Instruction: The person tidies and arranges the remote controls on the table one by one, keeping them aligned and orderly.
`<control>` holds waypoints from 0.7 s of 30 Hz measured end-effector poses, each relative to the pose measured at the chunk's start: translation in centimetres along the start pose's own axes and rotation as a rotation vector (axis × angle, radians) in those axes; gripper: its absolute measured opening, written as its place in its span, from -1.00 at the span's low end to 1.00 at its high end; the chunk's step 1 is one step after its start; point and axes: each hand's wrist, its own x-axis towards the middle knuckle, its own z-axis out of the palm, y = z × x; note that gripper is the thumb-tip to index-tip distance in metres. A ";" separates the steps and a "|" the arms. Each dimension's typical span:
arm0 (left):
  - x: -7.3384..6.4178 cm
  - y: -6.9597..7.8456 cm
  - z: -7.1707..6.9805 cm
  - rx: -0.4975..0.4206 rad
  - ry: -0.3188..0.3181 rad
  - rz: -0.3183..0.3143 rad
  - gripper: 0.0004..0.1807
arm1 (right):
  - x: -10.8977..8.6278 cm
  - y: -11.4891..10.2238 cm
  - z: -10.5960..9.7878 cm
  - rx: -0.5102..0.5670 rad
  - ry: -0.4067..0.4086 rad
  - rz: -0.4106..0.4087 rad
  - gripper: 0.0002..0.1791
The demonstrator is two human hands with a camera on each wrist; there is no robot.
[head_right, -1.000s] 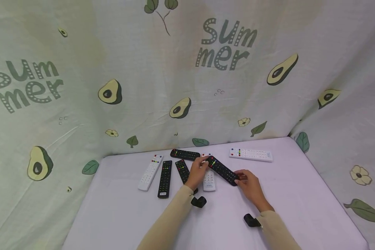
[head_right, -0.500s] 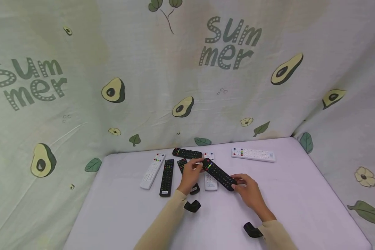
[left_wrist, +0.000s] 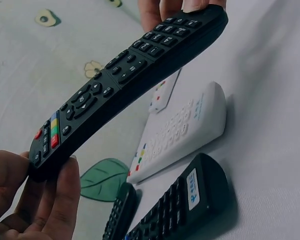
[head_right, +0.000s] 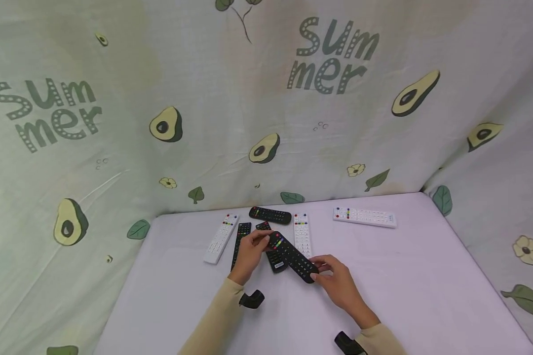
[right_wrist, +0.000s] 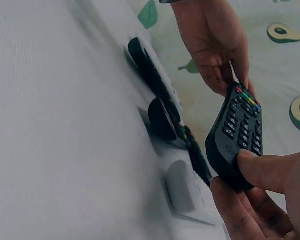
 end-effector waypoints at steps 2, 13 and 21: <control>-0.3 -0.2 -0.8 0.022 0.003 -0.008 -0.74 | -0.2 -0.4 0.6 0.013 -0.019 0.010 -0.60; -2.2 -0.2 -5.2 0.071 -0.036 -0.045 -0.72 | -1.2 -2.3 4.3 0.075 -0.159 0.013 -0.52; -3.7 -0.8 -8.8 0.135 -0.082 -0.131 -0.70 | -2.1 -3.4 7.5 0.064 -0.329 -0.031 -0.40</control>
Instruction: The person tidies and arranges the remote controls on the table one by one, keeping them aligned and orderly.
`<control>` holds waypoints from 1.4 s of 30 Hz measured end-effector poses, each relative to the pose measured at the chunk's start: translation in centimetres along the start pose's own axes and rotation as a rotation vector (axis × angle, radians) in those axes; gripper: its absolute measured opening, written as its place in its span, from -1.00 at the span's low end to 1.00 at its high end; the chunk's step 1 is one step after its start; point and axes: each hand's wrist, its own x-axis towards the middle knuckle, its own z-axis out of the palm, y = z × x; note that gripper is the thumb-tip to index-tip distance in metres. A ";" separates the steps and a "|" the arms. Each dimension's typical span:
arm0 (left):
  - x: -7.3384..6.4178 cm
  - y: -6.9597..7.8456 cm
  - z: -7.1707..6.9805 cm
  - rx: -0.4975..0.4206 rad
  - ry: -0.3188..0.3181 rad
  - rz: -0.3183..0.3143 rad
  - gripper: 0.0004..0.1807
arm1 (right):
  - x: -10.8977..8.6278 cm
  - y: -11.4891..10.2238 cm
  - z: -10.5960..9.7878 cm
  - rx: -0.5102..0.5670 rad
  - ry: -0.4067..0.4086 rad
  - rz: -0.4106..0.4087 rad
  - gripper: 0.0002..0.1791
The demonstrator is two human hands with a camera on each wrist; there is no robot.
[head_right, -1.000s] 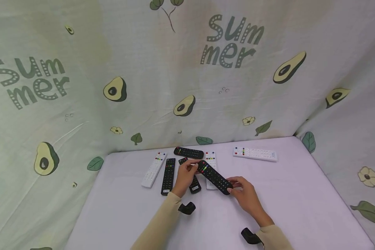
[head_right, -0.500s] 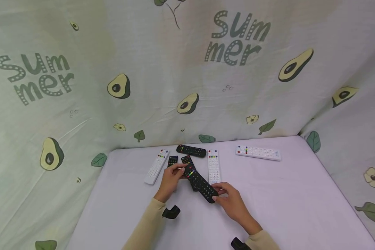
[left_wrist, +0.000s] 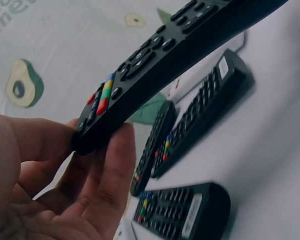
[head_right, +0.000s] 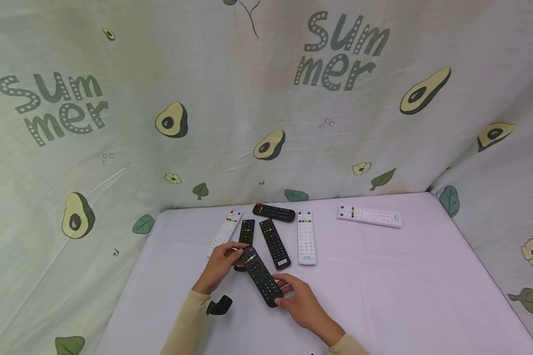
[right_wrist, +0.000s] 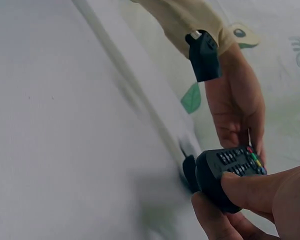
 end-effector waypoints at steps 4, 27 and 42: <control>-0.6 -0.9 -1.4 0.039 0.001 -0.027 -0.71 | 0.2 -0.4 1.7 0.049 -0.066 -0.018 -0.32; -2.7 -5.8 -6.3 0.077 0.056 -0.152 -0.72 | 1.9 -1.9 9.1 0.255 -0.255 0.010 -0.10; -3.8 -7.0 -8.3 0.206 0.094 -0.176 -0.75 | 2.8 -3.1 13.1 0.246 -0.289 0.077 0.00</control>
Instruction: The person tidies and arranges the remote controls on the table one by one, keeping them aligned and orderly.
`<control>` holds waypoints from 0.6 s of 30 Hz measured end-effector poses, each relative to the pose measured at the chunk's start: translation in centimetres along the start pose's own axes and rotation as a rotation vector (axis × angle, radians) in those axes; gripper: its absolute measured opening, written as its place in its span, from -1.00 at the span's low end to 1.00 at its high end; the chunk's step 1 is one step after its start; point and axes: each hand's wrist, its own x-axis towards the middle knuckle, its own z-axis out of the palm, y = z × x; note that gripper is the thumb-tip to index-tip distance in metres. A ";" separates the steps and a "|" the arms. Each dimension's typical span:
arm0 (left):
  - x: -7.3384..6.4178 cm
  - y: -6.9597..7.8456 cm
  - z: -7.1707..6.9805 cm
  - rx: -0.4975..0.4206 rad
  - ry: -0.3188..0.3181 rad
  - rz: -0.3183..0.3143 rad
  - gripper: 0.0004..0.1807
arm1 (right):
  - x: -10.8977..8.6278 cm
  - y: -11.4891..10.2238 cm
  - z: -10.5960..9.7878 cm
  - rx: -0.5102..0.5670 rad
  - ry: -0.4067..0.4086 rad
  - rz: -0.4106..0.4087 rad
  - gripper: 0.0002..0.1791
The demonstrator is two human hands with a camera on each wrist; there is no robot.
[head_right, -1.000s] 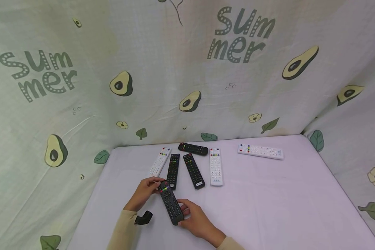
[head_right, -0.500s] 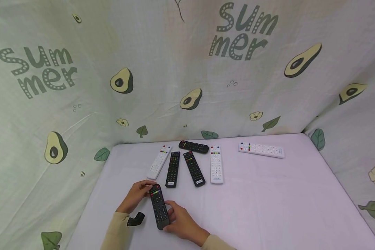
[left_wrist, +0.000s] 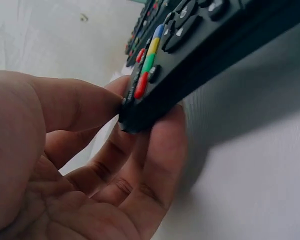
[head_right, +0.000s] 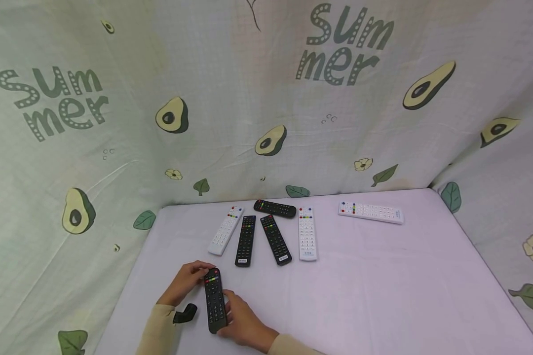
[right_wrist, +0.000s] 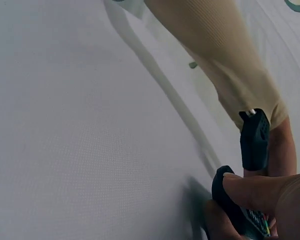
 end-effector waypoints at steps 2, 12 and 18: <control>0.1 -0.1 -0.1 0.011 -0.002 0.003 -0.75 | 0.2 0.0 0.3 -0.002 0.003 0.005 0.00; 0.7 -0.5 -0.6 0.114 0.027 -0.003 -0.75 | 0.9 -0.4 1.3 -0.024 -0.008 -0.014 0.02; 0.8 -0.5 -0.6 0.154 0.043 0.011 -0.75 | 1.3 -0.5 1.8 -0.068 -0.004 -0.021 0.02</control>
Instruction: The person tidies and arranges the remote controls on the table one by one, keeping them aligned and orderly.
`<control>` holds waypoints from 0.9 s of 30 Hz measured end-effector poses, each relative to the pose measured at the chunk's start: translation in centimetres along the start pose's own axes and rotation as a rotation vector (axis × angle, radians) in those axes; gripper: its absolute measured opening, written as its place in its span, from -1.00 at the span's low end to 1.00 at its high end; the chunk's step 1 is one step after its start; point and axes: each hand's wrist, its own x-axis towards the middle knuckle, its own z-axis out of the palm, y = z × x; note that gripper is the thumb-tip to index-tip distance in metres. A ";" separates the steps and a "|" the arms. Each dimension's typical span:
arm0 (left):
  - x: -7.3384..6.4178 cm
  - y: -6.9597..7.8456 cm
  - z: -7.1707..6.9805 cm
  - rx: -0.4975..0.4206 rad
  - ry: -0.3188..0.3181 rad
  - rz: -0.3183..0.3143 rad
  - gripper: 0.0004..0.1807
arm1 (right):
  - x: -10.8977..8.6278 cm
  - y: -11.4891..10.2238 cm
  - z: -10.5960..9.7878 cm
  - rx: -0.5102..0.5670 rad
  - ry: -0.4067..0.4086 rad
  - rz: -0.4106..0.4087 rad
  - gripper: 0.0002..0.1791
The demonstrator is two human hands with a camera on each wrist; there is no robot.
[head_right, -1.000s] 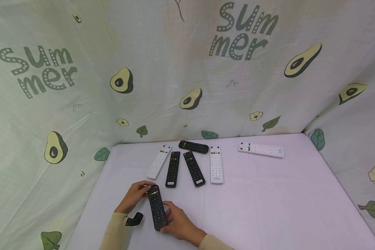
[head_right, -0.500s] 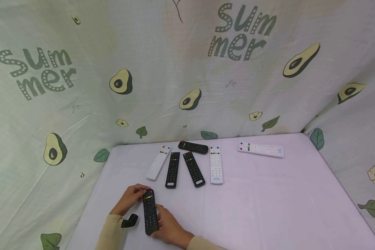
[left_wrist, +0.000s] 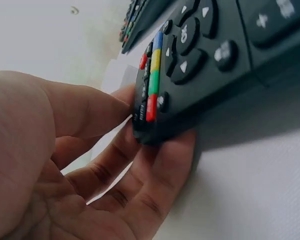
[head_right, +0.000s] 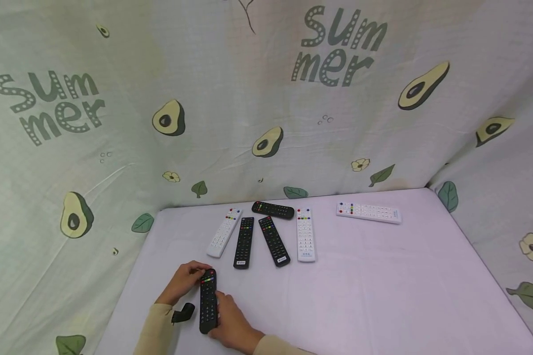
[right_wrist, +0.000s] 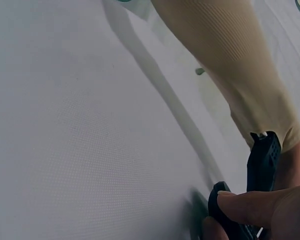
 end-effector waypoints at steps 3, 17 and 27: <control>0.0 0.0 0.0 0.031 0.009 0.009 -0.75 | 0.2 -0.2 0.3 -0.010 0.022 0.002 0.02; 0.3 0.9 0.2 0.111 0.026 0.009 -0.74 | 1.7 0.6 1.5 -0.103 0.035 -0.033 0.09; 0.7 0.9 0.4 0.119 0.035 -0.007 -0.72 | 2.1 0.1 1.6 -0.194 0.040 -0.080 0.11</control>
